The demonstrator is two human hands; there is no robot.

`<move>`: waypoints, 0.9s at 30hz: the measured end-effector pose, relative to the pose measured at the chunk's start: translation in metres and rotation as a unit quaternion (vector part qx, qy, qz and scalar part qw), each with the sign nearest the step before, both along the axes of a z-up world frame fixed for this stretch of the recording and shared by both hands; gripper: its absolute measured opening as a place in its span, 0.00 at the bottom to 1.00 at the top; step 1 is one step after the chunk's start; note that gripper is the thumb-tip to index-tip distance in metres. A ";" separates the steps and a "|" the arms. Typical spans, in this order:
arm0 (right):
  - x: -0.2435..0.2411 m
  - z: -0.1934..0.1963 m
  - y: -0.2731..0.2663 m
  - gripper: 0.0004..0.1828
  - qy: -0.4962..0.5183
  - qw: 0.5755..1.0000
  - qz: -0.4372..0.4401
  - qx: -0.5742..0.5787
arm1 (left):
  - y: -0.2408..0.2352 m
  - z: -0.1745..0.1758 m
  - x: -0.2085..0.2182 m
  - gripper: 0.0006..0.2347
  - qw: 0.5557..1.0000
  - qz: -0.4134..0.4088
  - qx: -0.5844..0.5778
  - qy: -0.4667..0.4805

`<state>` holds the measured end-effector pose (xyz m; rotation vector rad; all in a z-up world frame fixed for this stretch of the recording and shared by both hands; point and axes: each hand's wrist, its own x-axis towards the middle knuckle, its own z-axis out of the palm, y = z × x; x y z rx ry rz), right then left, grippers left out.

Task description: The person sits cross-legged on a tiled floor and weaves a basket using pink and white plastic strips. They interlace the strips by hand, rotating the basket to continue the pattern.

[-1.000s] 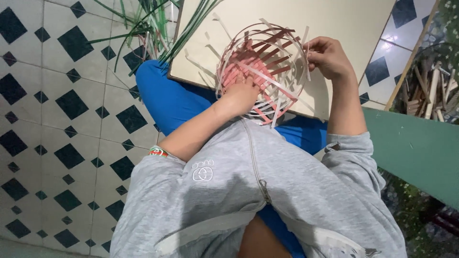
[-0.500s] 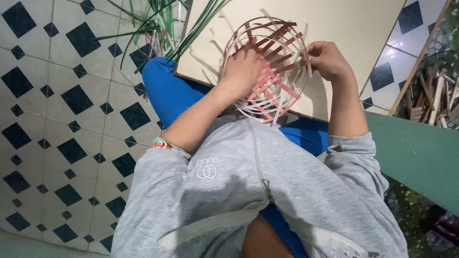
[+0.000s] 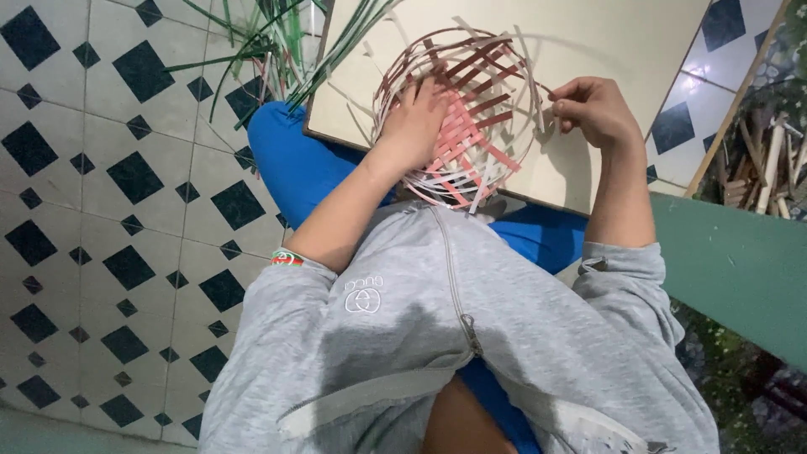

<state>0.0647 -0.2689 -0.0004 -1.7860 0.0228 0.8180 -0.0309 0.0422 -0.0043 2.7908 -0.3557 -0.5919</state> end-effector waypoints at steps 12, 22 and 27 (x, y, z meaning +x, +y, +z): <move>-0.015 0.007 0.057 0.04 0.042 0.996 0.025 0.076 | -0.016 0.066 0.004 0.35 0.977 -0.017 0.047 0.207; -0.029 -0.006 0.077 0.07 0.051 0.973 -0.159 0.161 | -0.016 0.044 -0.001 0.35 0.982 -0.014 0.037 0.183; -0.029 -0.019 0.069 0.10 0.044 0.970 -0.187 0.152 | -0.016 0.047 0.000 0.35 0.984 -0.012 0.028 0.173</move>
